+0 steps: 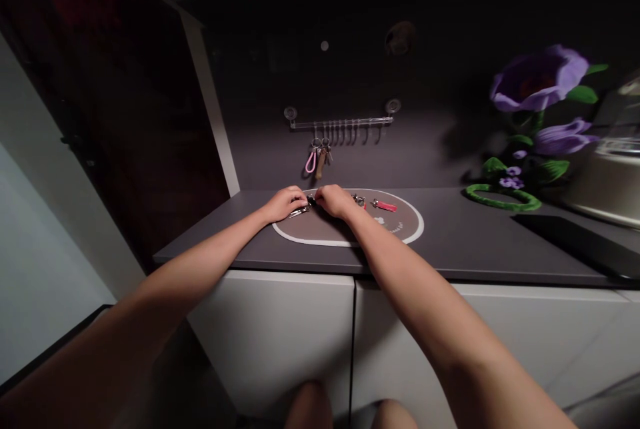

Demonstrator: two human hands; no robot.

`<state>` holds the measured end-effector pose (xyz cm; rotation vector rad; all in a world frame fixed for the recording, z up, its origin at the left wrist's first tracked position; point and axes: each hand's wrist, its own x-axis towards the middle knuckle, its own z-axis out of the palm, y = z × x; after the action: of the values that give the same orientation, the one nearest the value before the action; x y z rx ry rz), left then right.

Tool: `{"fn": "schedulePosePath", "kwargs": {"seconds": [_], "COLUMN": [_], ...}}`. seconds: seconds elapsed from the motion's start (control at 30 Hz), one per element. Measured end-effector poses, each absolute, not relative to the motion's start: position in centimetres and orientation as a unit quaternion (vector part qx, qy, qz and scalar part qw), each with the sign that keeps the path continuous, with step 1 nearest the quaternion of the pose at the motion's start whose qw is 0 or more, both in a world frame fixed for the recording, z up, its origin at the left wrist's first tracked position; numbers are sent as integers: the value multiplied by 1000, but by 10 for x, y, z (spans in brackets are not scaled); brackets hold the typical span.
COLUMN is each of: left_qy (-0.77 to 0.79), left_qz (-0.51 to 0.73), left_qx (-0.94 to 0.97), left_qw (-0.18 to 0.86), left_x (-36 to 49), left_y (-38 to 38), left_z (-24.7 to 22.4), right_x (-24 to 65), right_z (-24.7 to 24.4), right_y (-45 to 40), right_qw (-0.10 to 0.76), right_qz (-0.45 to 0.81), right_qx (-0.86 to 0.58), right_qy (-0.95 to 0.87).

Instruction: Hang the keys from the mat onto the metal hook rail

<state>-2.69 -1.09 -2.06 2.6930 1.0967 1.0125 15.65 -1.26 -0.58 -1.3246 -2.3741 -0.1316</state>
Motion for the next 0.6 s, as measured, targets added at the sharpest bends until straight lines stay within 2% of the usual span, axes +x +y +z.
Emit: {"fn": "schedulePosePath", "kwargs": {"seconds": [0.2,0.43,0.6], "left_qy": [390,380,372], "left_qz": [385,465,504], "left_qx": [833,766,705], "left_qw": [80,229,333], "left_x": [-27,-25,-23], "left_y": [-11,-3,-2], "left_z": [-20,-24,-24], "right_x": [157,153,149], "right_z": [-5,-1,2], "right_y": [-13,-14,-19], "right_qw": [226,234,275], "right_qz": [-23,-12,17], "right_qx": [-469,-456,-446], "right_qy": [-854,-858,-852]}}
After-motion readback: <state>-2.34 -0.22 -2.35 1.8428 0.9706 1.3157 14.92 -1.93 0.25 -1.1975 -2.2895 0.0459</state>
